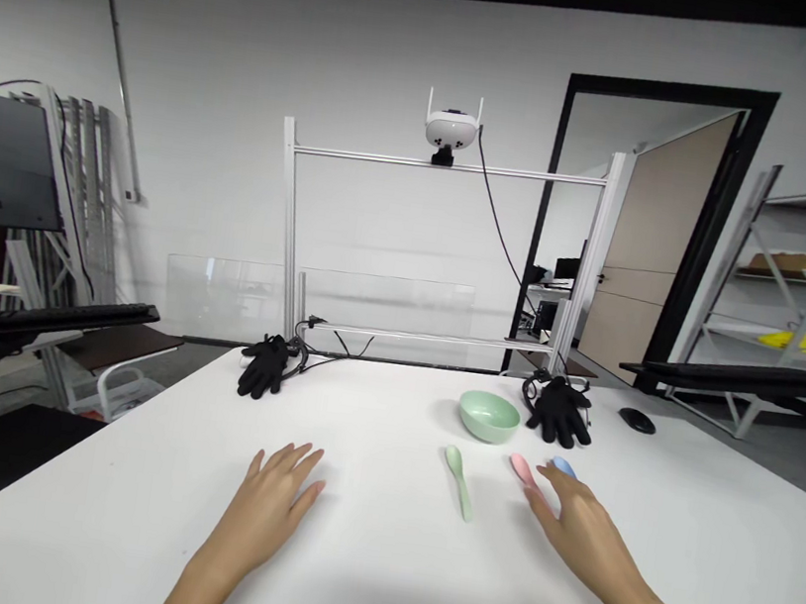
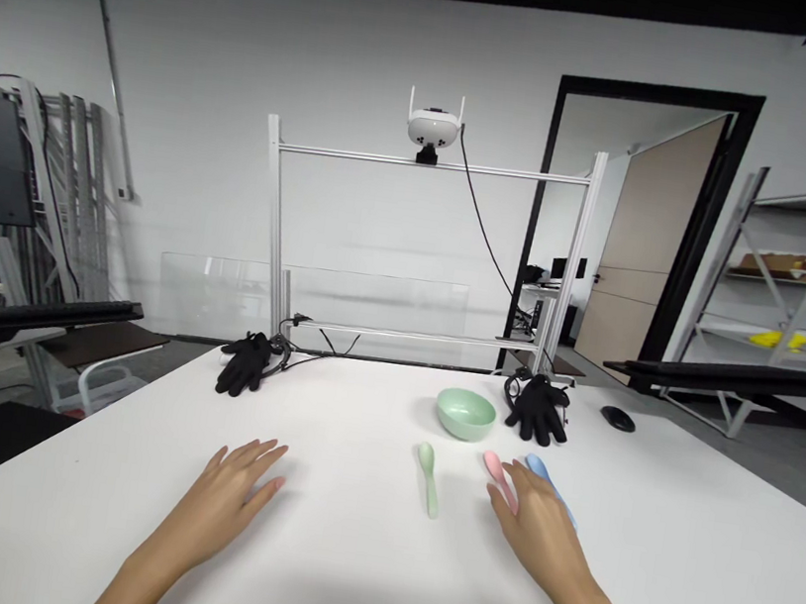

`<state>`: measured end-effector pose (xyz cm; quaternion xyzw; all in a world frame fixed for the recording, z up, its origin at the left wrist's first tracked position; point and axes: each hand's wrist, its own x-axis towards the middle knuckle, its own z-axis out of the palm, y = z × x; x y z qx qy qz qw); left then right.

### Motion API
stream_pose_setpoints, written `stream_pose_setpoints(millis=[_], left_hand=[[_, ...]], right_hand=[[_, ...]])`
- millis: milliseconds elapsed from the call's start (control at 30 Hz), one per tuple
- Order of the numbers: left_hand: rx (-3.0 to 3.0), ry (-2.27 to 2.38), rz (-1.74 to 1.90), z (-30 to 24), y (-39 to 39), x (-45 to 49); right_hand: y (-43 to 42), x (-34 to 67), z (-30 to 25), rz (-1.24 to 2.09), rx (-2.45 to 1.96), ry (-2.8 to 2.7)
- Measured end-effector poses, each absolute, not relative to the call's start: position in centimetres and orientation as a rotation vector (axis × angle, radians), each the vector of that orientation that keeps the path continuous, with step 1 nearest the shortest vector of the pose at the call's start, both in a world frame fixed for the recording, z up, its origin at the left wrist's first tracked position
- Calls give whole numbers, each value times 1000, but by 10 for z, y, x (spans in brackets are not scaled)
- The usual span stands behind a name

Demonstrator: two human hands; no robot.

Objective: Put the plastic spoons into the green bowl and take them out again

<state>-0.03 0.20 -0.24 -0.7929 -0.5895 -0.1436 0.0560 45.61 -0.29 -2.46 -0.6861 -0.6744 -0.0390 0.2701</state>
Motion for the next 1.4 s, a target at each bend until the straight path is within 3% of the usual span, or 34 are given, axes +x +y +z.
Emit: stream_pose_setpoints(millis=[1400], left_hand=[[-2405, -1798, -443, -2, -1, 0]], right_hand=[[13, 461, -25, -134, -1866, -1784]])
